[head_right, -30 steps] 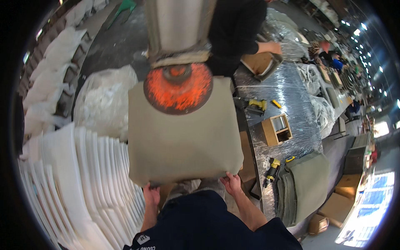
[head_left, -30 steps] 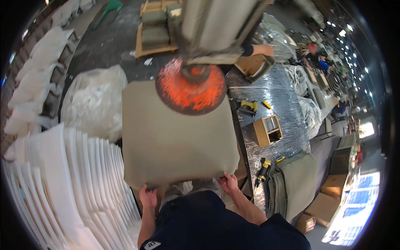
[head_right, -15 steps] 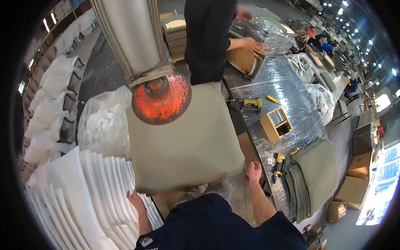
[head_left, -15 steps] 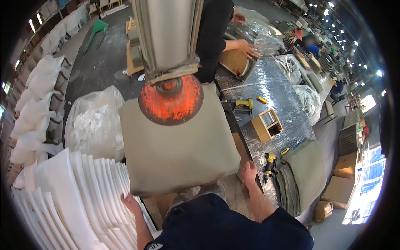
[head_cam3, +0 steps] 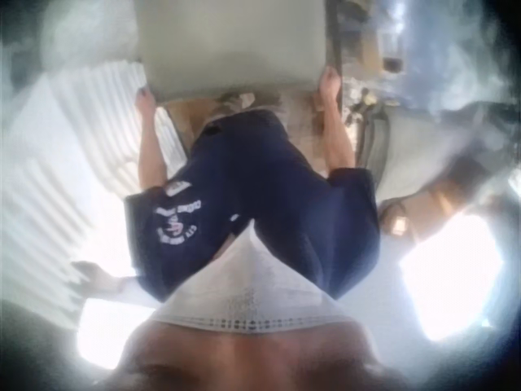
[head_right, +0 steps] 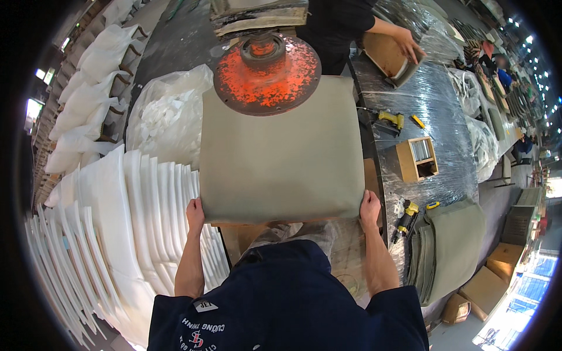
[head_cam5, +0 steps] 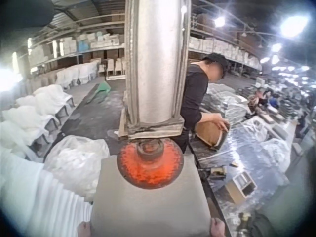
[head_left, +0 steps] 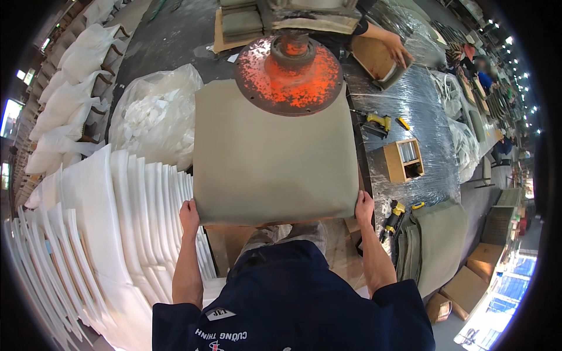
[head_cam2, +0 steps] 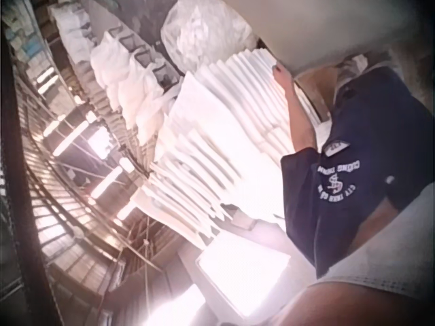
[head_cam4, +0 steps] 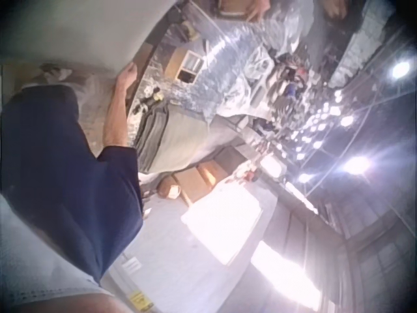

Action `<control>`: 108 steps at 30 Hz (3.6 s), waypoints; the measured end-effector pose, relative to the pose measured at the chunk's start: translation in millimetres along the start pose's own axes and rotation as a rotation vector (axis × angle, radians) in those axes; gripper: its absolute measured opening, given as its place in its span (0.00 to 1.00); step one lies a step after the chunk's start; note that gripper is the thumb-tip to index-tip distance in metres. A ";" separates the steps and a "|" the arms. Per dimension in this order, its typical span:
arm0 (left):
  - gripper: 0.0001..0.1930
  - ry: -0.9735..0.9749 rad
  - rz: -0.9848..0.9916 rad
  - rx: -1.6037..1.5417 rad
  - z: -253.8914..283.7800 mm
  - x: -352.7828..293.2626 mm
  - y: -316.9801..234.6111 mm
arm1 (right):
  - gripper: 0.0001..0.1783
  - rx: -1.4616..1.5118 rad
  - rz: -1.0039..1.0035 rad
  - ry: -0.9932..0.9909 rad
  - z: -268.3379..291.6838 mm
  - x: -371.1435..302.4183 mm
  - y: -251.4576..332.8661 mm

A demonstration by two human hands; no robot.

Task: The person places a white fabric layer over a wooden cushion frame, then uses a pneumatic staple gun to secure the fabric around the edges. They smooth the fabric, reposition the frame, and continue stapling until the fabric is taut. Finally, they flip the cushion to show the finished upholstered side.

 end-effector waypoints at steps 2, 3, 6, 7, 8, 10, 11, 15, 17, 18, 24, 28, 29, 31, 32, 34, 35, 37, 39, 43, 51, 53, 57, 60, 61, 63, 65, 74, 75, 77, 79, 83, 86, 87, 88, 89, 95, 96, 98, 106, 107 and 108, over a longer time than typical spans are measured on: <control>0.21 -0.007 -0.011 -0.035 -1.1 -0.5 3.6 | 0.19 0.065 -0.003 0.009 -0.7 -1.9 -2.3; 0.21 -0.003 -0.019 -0.044 -1.0 -1.5 4.0 | 0.19 0.071 -0.038 0.046 0.2 -1.8 -5.8; 0.20 0.011 -0.044 -0.084 1.5 -5.4 4.1 | 0.19 0.109 -0.110 0.133 4.6 -0.3 -14.2; 0.20 0.014 -0.050 -0.106 2.9 -7.7 4.3 | 0.19 0.137 -0.110 0.150 4.5 1.5 -15.7; 0.20 0.018 -0.059 -0.129 2.7 -9.3 6.4 | 0.19 0.166 -0.109 0.164 4.6 2.6 -16.4; 0.20 0.019 -0.059 -0.140 4.4 -12.2 14.3 | 0.19 0.282 -0.150 0.186 1.0 2.9 -18.8; 0.20 0.021 -0.063 -0.143 4.6 -12.0 14.4 | 0.19 0.344 -0.173 0.192 -1.6 3.1 -24.3; 0.20 0.034 -0.069 -0.194 1.3 -13.7 12.5 | 0.18 0.388 -0.228 0.211 -4.8 6.2 -48.8; 0.20 0.047 -0.068 -0.227 0.6 -15.4 10.4 | 0.18 0.500 -0.252 0.219 -7.3 8.1 -58.5; 0.20 0.051 -0.055 -0.230 1.1 -16.1 10.3 | 0.18 0.527 -0.268 0.234 -7.5 9.6 -61.2; 0.19 0.033 -0.001 -0.269 -1.8 -20.7 15.5 | 0.18 0.619 -0.333 0.276 -6.6 9.8 -60.9; 0.17 -0.034 -0.006 -0.226 -1.0 -29.0 36.0 | 0.21 0.683 -0.342 0.218 -10.2 1.6 -49.3; 0.17 -0.072 -0.014 -0.207 1.0 -35.2 42.4 | 0.22 0.694 -0.349 0.185 -8.8 -3.6 -40.1; 0.17 -0.096 0.241 -0.395 7.6 -61.0 37.0 | 0.22 0.679 -0.545 0.132 3.3 -22.5 -34.4; 0.18 -0.110 0.372 -0.486 12.0 -76.3 34.7 | 0.23 0.665 -0.645 0.106 9.6 -36.1 -35.2; 0.20 -0.123 0.564 -0.744 3.8 -102.3 49.0 | 0.23 0.759 -0.775 0.029 11.8 -67.0 -55.6; 0.20 -0.143 0.677 -0.892 -1.2 -117.1 54.4 | 0.23 0.799 -0.840 -0.012 14.8 -83.0 -67.7; 0.21 -0.029 0.720 -1.123 -16.1 -142.7 68.7 | 0.24 0.894 -0.966 0.117 8.1 -114.5 -77.5; 0.22 0.072 0.788 -1.220 -31.8 -156.7 26.2 | 0.25 0.891 -1.014 0.244 -7.8 -137.6 -59.4; 0.19 0.224 0.782 -1.308 -52.6 -148.0 -27.0 | 0.21 0.832 -0.929 0.462 -33.8 -155.9 31.7; 0.12 0.274 0.784 -1.377 -71.9 -140.4 -36.1 | 0.16 0.992 -0.927 0.460 -56.8 -126.0 46.0; 0.12 0.349 0.782 -1.340 -72.3 -139.6 -32.1 | 0.19 0.993 -0.909 0.477 -57.5 -129.2 42.7; 0.14 0.529 0.874 -1.292 -80.2 -142.5 -16.4 | 0.19 0.991 -0.916 0.491 -61.8 -129.9 41.2; 0.14 0.501 0.799 -1.317 -83.1 -141.9 -29.5 | 0.16 0.933 -0.949 0.510 -60.9 -128.4 53.1; 0.13 0.473 0.774 -1.326 -81.2 -142.0 -36.3 | 0.16 0.911 -0.954 0.514 -60.6 -127.5 58.5; 0.12 0.415 0.726 -1.341 -78.9 -142.6 -42.4 | 0.15 0.896 -0.956 0.521 -60.2 -126.4 59.3; 0.12 0.416 0.683 -1.359 -80.3 -141.0 -40.6 | 0.15 0.910 -0.950 0.526 -60.9 -126.5 56.4; 0.12 0.402 0.534 -1.431 -87.7 -138.1 -24.2 | 0.11 0.957 -0.923 0.545 -62.1 -134.5 57.3; 0.12 0.403 0.522 -1.435 -87.9 -137.2 -24.5 | 0.11 0.963 -0.921 0.550 -62.5 -135.2 56.5; 0.13 0.398 0.520 -1.426 -88.2 -136.0 -23.5 | 0.11 0.974 -0.916 0.559 -63.7 -136.5 53.5; 0.14 0.396 0.520 -1.421 -88.4 -135.3 -21.7 | 0.11 0.969 -0.909 0.591 -65.5 -137.3 49.0; 0.13 0.376 0.501 -1.403 -90.0 -134.1 -17.1 | 0.10 0.970 -0.897 0.636 -69.5 -138.3 42.3; 0.15 0.333 0.490 -1.393 -90.7 -133.5 -19.0 | 0.09 1.011 -0.902 0.652 -69.5 -139.7 40.8; 0.16 0.314 0.491 -1.393 -89.9 -133.4 -18.8 | 0.09 1.035 -0.894 0.630 -68.4 -140.8 41.2; 0.17 0.285 0.490 -1.348 -86.9 -133.2 -17.1 | 0.08 1.059 -0.887 0.609 -66.7 -141.8 41.4; 0.17 0.261 0.489 -1.304 -82.3 -132.5 -17.9 | 0.08 1.083 -0.878 0.582 -62.7 -142.6 43.6; 0.21 0.028 0.558 -1.245 -49.4 -117.9 -16.6 | 0.10 1.181 -0.949 0.188 -34.2 -139.8 25.6; 0.21 -0.009 0.561 -1.252 -45.3 -113.4 -14.7 | 0.08 1.200 -0.973 0.113 -32.5 -138.1 24.1; 0.21 -0.020 0.576 -1.241 -41.8 -103.3 -10.9 | 0.08 1.216 -0.928 0.041 -31.1 -133.1 15.3; 0.15 0.080 0.536 -1.164 -34.0 -96.1 11.0 | 0.11 1.175 -0.861 -0.061 -17.8 -118.2 -27.8; 0.15 0.106 0.554 -1.161 -34.1 -94.6 24.4 | 0.11 1.158 -0.857 -0.069 -16.6 -119.9 -28.7; 0.14 0.125 0.573 -1.163 -32.4 -94.3 33.9 | 0.10 1.147 -0.862 -0.069 -16.2 -119.4 -28.6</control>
Point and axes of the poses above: each hand's wrist, its own x-axis towards the middle knuckle, its own z-axis out of the back of the hand, y = z × x, the point moved 3 cm from there along x, towards the middle knuckle, and after that the axes turned 2 degrees about x, right-handed, at the moved point
